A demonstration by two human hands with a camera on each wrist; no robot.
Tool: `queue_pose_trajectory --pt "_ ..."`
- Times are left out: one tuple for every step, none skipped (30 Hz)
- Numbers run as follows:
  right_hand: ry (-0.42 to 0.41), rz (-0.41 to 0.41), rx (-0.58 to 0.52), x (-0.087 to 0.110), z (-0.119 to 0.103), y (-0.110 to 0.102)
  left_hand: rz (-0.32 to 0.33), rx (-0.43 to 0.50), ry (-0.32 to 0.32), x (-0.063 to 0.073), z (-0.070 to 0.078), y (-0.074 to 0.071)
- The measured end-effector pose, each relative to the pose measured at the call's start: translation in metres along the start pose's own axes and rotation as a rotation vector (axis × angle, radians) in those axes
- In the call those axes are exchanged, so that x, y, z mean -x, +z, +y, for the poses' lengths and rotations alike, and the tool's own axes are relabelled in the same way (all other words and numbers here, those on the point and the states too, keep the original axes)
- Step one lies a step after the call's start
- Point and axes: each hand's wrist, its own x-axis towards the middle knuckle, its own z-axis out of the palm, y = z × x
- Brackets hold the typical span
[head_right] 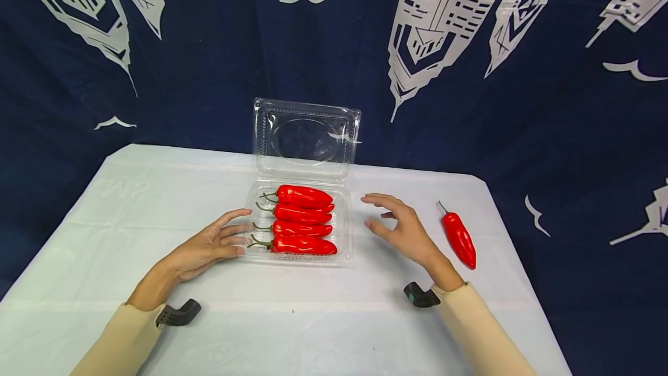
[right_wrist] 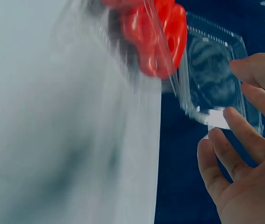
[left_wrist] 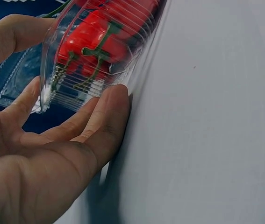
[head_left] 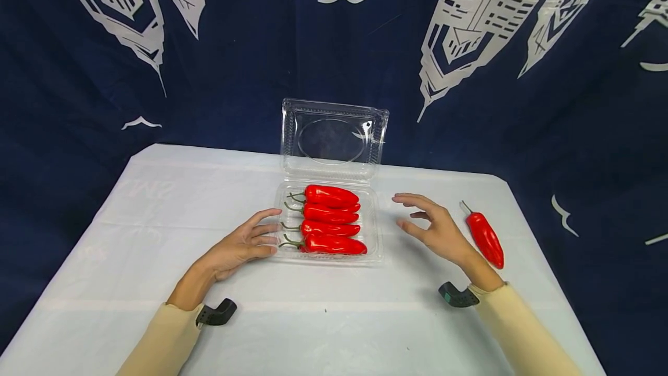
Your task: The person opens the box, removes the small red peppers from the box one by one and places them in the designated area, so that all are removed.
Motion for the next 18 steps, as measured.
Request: queue_pose_trajectory --pt "-0.010 -0.014 -0.011 -0.001 -0.002 0.003 0.000 0.000 0.000 0.000 0.000 0.000" --pt "-0.019 -0.027 -0.022 -0.002 -0.005 0.005 0.000 0.001 -0.001 0.000 0.001 0.000" --pt "-0.029 -0.040 -0.031 -0.004 -0.007 0.008 0.000 0.001 -0.002 0.000 0.001 0.000" --pt "-0.036 -0.050 -0.041 -0.005 -0.010 0.010 0.000 0.002 -0.002 0.000 0.001 0.000" --pt "-0.043 -0.060 -0.049 -0.006 -0.012 0.013 0.000 0.002 -0.002 0.000 0.001 0.000" --pt "-0.049 -0.068 -0.058 -0.007 -0.014 0.015 0.000 0.003 -0.002 0.000 0.001 0.000" --pt "-0.055 -0.076 -0.065 -0.007 -0.016 0.018 0.000 0.003 -0.002 0.000 0.001 0.000" --pt "-0.059 -0.083 -0.072 -0.008 -0.018 0.020 0.001 0.004 -0.002 0.000 0.000 0.000" --pt "-0.064 -0.089 -0.077 -0.009 -0.020 0.023 0.001 0.004 -0.003 0.000 0.000 0.000" --pt "-0.068 -0.095 -0.082 -0.010 -0.021 0.026 0.002 0.004 -0.003 0.000 0.000 0.000" --pt "-0.075 -0.102 -0.090 -0.010 -0.023 0.028 0.002 0.005 -0.003 0.000 0.000 0.000" --pt "-0.080 -0.109 -0.097 -0.011 -0.024 0.031 0.002 0.005 -0.003 0.000 -0.001 -0.001" --pt "-0.085 -0.116 -0.102 -0.012 -0.025 0.033 0.001 0.005 -0.003 0.000 -0.001 -0.001" --pt "-0.093 -0.124 -0.110 -0.012 -0.026 0.035 0.001 0.006 -0.002 0.000 -0.001 -0.001" --pt "-0.100 -0.134 -0.119 -0.013 -0.027 0.037 0.001 0.005 -0.002 0.000 -0.001 -0.001" --pt "-0.109 -0.147 -0.131 -0.014 -0.028 0.039 0.000 0.006 -0.001 0.000 -0.002 -0.001" --pt "-0.115 -0.161 -0.142 -0.015 -0.030 0.041 0.000 0.006 -0.002 -0.001 -0.002 -0.001" --pt "-0.121 -0.176 -0.151 -0.015 -0.030 0.043 0.001 0.007 -0.002 -0.001 -0.002 -0.001"
